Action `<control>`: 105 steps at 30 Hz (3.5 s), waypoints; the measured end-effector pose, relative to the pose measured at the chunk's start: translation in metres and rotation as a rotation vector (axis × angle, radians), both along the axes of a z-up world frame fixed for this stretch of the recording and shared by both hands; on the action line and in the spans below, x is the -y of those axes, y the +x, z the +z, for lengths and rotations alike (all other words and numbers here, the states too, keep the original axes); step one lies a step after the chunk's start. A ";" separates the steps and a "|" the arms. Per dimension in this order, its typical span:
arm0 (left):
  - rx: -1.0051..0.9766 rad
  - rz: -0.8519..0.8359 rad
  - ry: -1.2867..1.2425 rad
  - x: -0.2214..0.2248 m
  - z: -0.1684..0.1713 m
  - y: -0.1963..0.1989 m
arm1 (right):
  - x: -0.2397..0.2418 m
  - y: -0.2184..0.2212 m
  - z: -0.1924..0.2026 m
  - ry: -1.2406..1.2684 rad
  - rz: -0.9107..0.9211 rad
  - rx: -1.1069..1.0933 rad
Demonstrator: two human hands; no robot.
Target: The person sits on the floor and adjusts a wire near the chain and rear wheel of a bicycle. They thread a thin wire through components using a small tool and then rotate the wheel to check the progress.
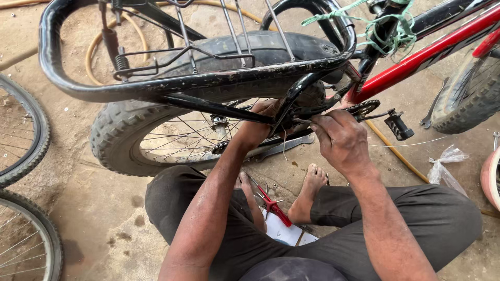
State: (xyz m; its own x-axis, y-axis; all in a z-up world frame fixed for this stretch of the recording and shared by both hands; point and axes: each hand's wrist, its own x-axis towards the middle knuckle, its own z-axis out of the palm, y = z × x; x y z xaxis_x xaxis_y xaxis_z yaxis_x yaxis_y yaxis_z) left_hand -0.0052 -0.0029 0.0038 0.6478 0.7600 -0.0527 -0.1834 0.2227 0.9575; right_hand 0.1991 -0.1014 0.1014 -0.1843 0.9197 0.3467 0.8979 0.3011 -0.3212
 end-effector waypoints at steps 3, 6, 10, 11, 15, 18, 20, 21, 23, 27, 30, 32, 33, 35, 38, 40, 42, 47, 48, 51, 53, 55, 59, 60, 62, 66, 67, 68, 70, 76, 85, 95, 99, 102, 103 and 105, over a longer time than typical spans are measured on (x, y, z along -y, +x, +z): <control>0.046 -0.009 -0.085 0.002 -0.002 -0.001 | 0.001 -0.002 -0.006 0.054 -0.038 0.020; 0.115 -0.022 -0.094 -0.002 -0.003 0.001 | -0.001 -0.002 -0.010 0.106 -0.024 0.007; 0.138 -0.034 -0.153 -0.002 -0.004 0.001 | -0.003 -0.004 -0.015 0.102 -0.037 -0.039; 0.130 -0.029 -0.133 -0.003 -0.003 0.001 | -0.004 -0.004 -0.015 0.100 -0.046 -0.062; 0.140 -0.043 -0.132 -0.005 0.004 0.000 | -0.004 -0.010 -0.018 0.092 -0.081 -0.087; 0.164 -0.046 -0.172 -0.004 0.003 -0.002 | -0.002 -0.004 -0.031 0.094 -0.076 -0.131; 0.164 -0.039 -0.193 -0.004 0.000 0.000 | -0.001 0.000 -0.054 0.063 -0.114 -0.250; 0.158 -0.035 -0.204 -0.004 -0.001 0.002 | -0.001 0.001 -0.069 0.051 -0.132 -0.309; 0.173 -0.019 -0.201 0.000 -0.003 0.001 | 0.003 -0.018 -0.105 -0.014 -0.296 -0.568; 0.178 0.023 0.026 0.002 -0.001 0.003 | 0.021 -0.035 -0.123 -0.022 -0.314 -0.970; 0.054 0.056 0.228 0.001 -0.002 0.002 | 0.015 -0.015 -0.092 -0.149 -0.278 -0.582; 0.078 0.043 0.193 0.001 -0.008 0.001 | 0.012 -0.001 -0.061 0.074 -0.155 -0.279; 0.152 0.020 0.101 -0.001 -0.013 0.002 | 0.013 0.005 -0.045 0.174 -0.088 -0.129; 0.134 -0.001 0.102 0.010 -0.017 0.002 | 0.012 0.007 -0.020 0.149 -0.048 -0.024; 0.018 0.022 0.156 0.001 -0.004 0.001 | -0.003 0.003 0.010 0.155 0.002 0.076; 0.134 0.018 -0.192 0.003 0.001 0.002 | -0.005 0.000 0.014 0.148 0.018 0.109; -0.019 0.015 0.068 0.002 0.004 0.000 | -0.005 0.000 0.013 0.143 0.023 0.129; 0.015 -0.030 0.129 -0.003 0.010 0.001 | -0.009 0.000 0.012 0.167 0.026 0.176; 0.009 -0.030 0.181 -0.004 0.011 0.001 | -0.011 -0.002 0.014 0.178 0.030 0.182; 0.073 -0.023 -0.030 -0.004 0.008 0.001 | -0.012 -0.003 0.016 0.196 0.030 0.216; 0.098 -0.021 -0.164 -0.004 0.002 0.000 | -0.015 -0.003 0.013 0.200 0.049 0.198; 0.083 -0.028 -0.168 -0.004 -0.008 0.001 | -0.017 -0.002 0.009 0.220 0.049 0.177; 0.180 0.028 -0.249 -0.001 -0.051 0.004 | -0.014 0.001 -0.005 0.229 0.010 0.130; 0.216 0.089 -0.280 0.000 -0.060 0.011 | -0.018 0.002 -0.009 0.235 0.004 0.116; 0.256 0.132 -0.286 -0.002 -0.066 0.016 | -0.018 0.000 -0.013 0.216 -0.050 0.080; 0.222 0.053 -0.129 0.003 -0.033 0.005 | -0.014 -0.008 -0.027 0.282 -0.086 -0.067; 0.199 0.032 -0.073 0.004 -0.022 0.001 | -0.014 -0.010 -0.033 0.296 -0.103 -0.115; 0.189 0.040 -0.120 0.005 -0.013 0.002 | -0.014 -0.012 -0.039 0.307 -0.123 -0.162; 0.169 0.056 -0.216 0.005 -0.002 0.005 | -0.011 -0.019 -0.051 0.303 -0.184 -0.256; 0.104 0.078 -0.058 0.008 0.005 0.009 | 0.004 -0.032 -0.063 0.225 -0.327 -0.418; 0.231 0.047 -0.361 -0.001 -0.023 0.004 | 0.045 -0.003 -0.040 -0.287 -0.121 -0.365; -0.994 0.228 0.395 0.043 0.100 -0.027 | -0.001 0.029 0.006 -0.503 -0.358 -1.178; -0.861 0.567 0.359 0.098 0.136 -0.082 | -0.005 0.011 -0.001 -0.398 -0.376 -1.545; -0.413 0.893 -0.078 0.129 0.100 -0.146 | -0.006 0.001 -0.013 -0.294 -0.407 -1.689; -0.471 0.990 -0.114 0.141 0.077 -0.169 | -0.004 -0.001 -0.018 -0.238 -0.393 -1.645; -0.523 1.192 -0.251 0.166 0.023 -0.213 | -0.003 -0.004 -0.026 -0.110 -0.359 -1.557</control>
